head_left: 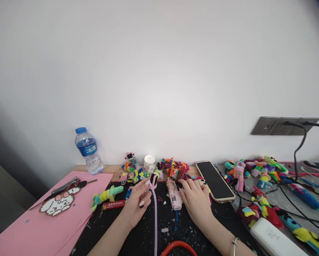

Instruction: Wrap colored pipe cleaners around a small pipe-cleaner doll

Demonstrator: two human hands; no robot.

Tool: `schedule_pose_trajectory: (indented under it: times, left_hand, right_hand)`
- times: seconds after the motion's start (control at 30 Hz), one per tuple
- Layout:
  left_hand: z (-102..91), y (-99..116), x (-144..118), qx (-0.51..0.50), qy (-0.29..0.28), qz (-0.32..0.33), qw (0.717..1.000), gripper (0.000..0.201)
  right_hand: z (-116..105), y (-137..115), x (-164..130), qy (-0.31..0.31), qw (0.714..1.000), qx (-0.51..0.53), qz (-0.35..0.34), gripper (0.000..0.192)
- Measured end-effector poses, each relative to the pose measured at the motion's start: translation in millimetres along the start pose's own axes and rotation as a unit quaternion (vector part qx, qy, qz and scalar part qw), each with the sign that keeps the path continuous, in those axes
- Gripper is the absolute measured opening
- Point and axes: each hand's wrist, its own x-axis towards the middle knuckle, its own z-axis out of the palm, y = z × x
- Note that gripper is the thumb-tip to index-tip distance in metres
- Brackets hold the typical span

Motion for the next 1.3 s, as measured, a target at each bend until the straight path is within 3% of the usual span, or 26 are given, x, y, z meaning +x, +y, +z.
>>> schedule_pose_trajectory:
  times: [0.07,0.13,0.23,0.33,0.37,0.53,0.73,0.93,1.1,1.3]
  left_hand:
    - [2.3,-1.4,-0.6,0.029,0.000,0.000,1.000,0.027]
    - [5.9,-4.0,-2.1,0.080,-0.004,0.002,0.997,0.032]
    - [11.7,-9.2,-5.0,0.150,-0.021,0.021,0.988,0.031]
    - [14.9,-13.2,-6.2,0.188,-0.033,0.031,0.981,0.029]
    - [15.1,-13.9,-5.9,0.194,-0.034,0.030,0.980,0.028]
    - [12.6,-13.8,-2.8,0.178,-0.026,0.014,0.984,0.031]
    - [10.2,-13.6,-1.8,0.138,-0.011,-0.008,0.990,0.039]
    - [10.2,-12.7,-2.6,0.112,-0.002,-0.018,0.994,0.040]
    - [11.6,-11.8,-3.7,0.097,-0.019,-0.035,0.994,0.045]
    - [9.2,-14.0,-3.8,0.066,-0.049,-0.057,0.995,0.027]
  right_hand:
    - [-4.0,-5.7,-4.3,0.028,0.997,0.065,-0.044,0.029]
    - [-10.3,-14.9,-10.3,0.047,0.980,0.133,-0.139,0.031]
    - [-21.0,-30.0,-18.6,0.020,0.951,0.176,-0.255,0.028]
    - [-26.0,-38.3,-22.7,-0.033,0.937,0.191,-0.290,0.023]
    - [-25.6,-39.0,-23.4,-0.025,0.935,0.198,-0.293,0.019]
    - [-15.3,-34.1,-25.1,-0.014,0.938,0.261,-0.229,0.013]
    - [-2.4,-31.2,-26.4,0.011,0.899,0.417,-0.129,0.022]
    - [2.6,-31.7,-30.3,-0.009,0.908,0.417,0.020,0.020]
    - [1.1,-32.1,-25.6,0.002,0.926,0.376,-0.005,0.023]
    - [7.9,-32.2,-26.4,0.029,0.948,0.316,-0.037,0.023]
